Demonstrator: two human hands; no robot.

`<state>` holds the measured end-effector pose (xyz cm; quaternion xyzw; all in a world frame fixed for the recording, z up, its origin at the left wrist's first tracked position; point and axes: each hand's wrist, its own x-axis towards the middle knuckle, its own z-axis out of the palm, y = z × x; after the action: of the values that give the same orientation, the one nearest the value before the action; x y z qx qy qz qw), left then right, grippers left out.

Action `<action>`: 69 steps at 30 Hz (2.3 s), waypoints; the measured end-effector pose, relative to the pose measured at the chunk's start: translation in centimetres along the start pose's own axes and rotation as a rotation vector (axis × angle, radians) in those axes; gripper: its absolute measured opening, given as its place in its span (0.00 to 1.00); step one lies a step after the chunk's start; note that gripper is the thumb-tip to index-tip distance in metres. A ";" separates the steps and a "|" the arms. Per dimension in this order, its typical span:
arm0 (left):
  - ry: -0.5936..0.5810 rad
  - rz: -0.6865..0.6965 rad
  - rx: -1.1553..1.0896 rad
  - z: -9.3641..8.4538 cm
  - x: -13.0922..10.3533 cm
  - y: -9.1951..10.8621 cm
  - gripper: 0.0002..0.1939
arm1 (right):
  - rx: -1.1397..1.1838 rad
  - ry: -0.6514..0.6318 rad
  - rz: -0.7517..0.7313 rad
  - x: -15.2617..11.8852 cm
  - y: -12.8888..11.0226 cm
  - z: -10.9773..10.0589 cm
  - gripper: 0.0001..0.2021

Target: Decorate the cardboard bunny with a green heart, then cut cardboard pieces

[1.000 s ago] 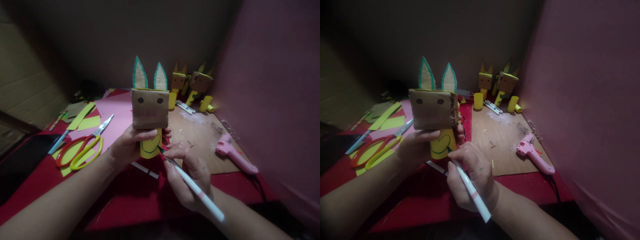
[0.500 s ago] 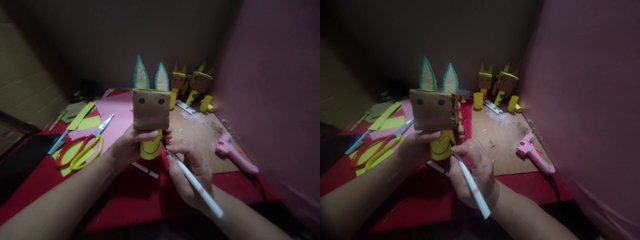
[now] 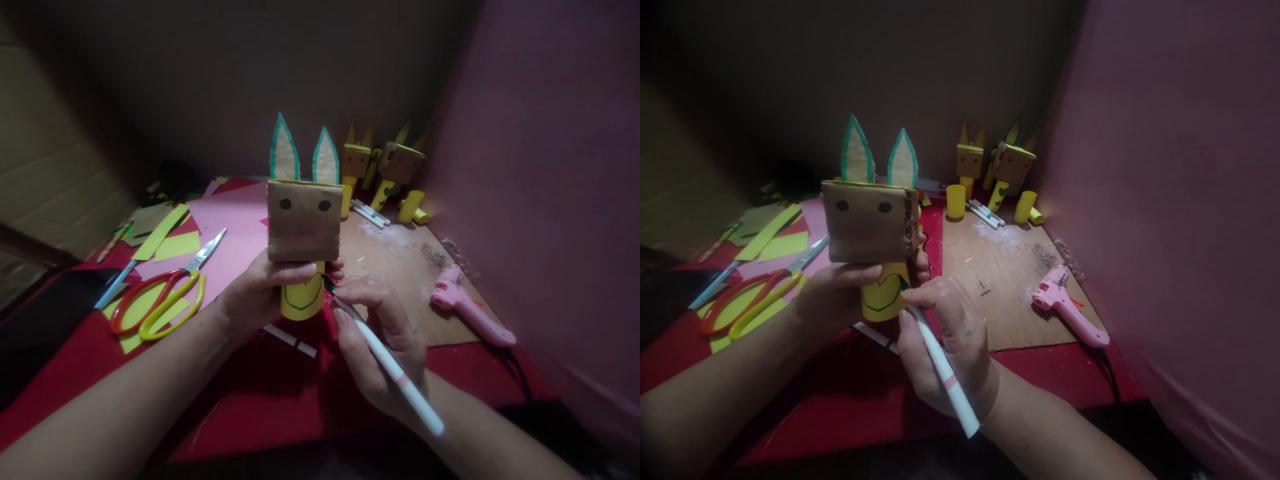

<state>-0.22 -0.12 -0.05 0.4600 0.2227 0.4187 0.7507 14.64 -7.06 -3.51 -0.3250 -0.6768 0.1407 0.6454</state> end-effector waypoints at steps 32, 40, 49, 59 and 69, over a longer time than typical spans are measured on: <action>-0.033 -0.001 -0.003 0.2 0.0 0.1 0.08 | 0.009 -0.020 0.010 -0.1 -0.2 -0.1 0.14; -0.023 -0.013 0.011 -0.2 0.2 -0.4 0.10 | 0.024 -0.052 -0.034 -0.2 0.1 -0.2 0.15; -0.046 -0.009 0.031 0.0 0.2 -0.2 0.07 | 0.025 -0.040 -0.022 -0.1 -0.1 -0.1 0.15; -0.060 -0.010 0.038 -0.3 0.1 -0.4 0.09 | 0.059 -0.044 -0.025 -0.3 0.0 -0.1 0.15; -0.022 0.008 0.057 -0.1 0.2 -0.4 0.10 | 0.017 -0.003 -0.008 0.0 -0.3 -0.1 0.15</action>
<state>-0.04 0.01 -0.42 0.4867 0.2244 0.4102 0.7379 14.68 -7.30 -3.35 -0.3164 -0.6779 0.1444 0.6477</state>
